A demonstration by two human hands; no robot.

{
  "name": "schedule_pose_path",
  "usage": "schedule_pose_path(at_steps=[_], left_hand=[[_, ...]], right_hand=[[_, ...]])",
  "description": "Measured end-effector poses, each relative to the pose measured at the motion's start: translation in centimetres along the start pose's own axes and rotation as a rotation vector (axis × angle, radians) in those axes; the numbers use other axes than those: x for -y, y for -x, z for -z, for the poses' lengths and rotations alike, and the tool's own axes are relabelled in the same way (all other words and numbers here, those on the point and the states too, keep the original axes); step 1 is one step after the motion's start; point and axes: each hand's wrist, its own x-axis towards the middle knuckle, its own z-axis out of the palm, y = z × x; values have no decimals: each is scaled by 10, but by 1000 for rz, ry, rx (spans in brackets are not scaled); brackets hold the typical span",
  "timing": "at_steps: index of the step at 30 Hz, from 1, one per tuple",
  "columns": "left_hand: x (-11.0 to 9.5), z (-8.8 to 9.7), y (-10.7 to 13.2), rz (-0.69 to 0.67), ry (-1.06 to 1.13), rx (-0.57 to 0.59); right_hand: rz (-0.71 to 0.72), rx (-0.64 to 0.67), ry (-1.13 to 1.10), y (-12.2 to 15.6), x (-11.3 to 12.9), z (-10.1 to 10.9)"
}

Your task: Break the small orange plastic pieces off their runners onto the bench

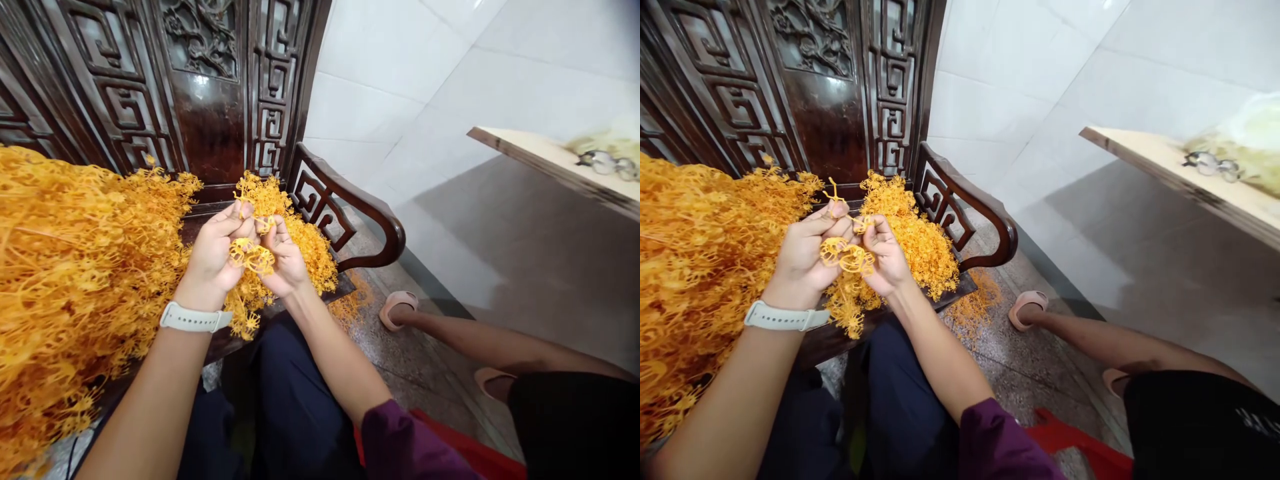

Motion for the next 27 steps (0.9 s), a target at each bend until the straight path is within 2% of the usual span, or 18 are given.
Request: schedule_pose_path(at_steps=[4,6,9,13,15,18,22,25,27], left_hand=[[-31,21,-10,-225,201,-1],[-49,35,-15,-300,139,-55],[-63,49,-19,-290,-66,-152],[-55,51,-17,-300,-320,-206],[-48,48,-16,-318,-405,-186],[-36,42,-16,-292,-498,-135],[-19,34,-16,-215,-647,-58],[-8,29,-15,-230,-696,-28],[-5,25,-12,-189,-620,-5]], right_hand=[[40,79,-129,12,8,-7],[42,16,-70,15,10,-7],[30,-155,90,8,7,0],[-62,-341,99,-5,0,14],[-13,-362,141,-5,-2,15],[110,-243,314,1,-5,9],[145,-109,496,7,-9,-1],[204,-103,523,8,-10,-2],[160,-81,452,8,-9,0]])
